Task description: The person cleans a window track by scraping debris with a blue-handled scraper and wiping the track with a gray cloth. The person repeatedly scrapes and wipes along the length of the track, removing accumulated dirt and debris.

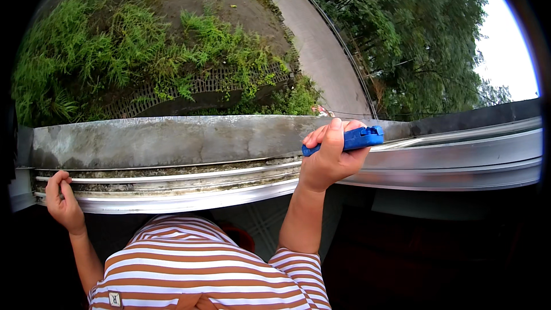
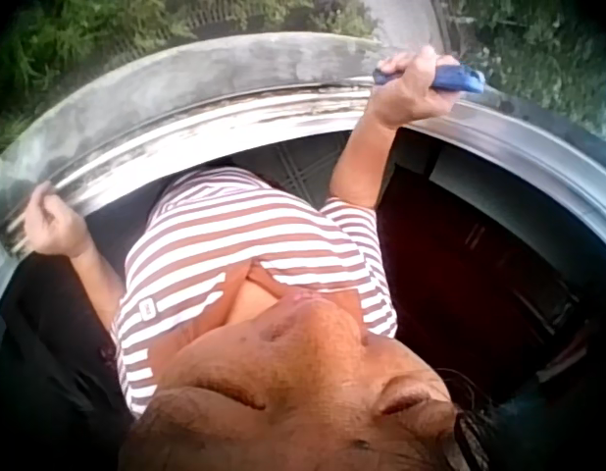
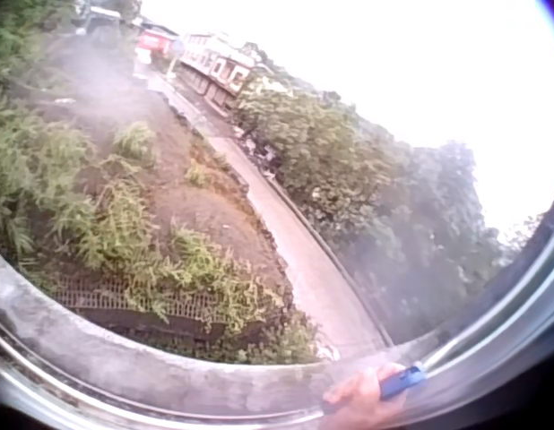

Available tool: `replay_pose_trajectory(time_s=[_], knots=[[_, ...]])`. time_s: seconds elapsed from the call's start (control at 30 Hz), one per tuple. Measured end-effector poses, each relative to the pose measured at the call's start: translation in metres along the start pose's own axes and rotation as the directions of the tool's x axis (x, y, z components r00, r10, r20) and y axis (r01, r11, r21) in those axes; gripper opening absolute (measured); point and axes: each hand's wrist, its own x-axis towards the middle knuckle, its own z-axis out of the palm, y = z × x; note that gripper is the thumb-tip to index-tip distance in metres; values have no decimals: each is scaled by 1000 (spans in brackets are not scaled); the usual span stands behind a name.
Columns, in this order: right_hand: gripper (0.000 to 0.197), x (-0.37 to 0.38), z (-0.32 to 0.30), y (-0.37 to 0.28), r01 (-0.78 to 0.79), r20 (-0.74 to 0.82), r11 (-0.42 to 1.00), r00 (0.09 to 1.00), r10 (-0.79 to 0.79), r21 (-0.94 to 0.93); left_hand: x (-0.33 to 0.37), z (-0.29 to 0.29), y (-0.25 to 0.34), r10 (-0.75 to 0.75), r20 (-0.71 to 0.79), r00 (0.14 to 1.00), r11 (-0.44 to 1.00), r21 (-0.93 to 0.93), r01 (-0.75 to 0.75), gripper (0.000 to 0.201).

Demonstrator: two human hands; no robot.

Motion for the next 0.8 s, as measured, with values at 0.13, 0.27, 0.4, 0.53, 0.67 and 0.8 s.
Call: replay_pose_trajectory(time_s=[0.13,0.27,0.4,0.53,0.67,0.8], knots=[[16,1,-3,-5,-60,25,998,998,60,23,-2,0,-1,-4,-16,1000,1000,6,4,14],[17,1,7,-5,-120,86,993,989,121,-18,0,-1,1,12,-10,1000,1000,13,-12,13],[18,-4,18,3,-54,131,995,989,64,-78,1,-1,3,35,-5,999,999,23,-35,14],[18,-12,10,3,31,25,1000,999,-31,3,3,-1,5,44,-7,999,999,30,-44,14],[19,-16,9,-6,-20,58,1000,998,20,1,2,-2,3,55,-15,998,998,32,-54,14],[19,-16,19,-8,-76,73,997,994,77,-22,1,-3,2,41,10,999,999,27,-41,14]])
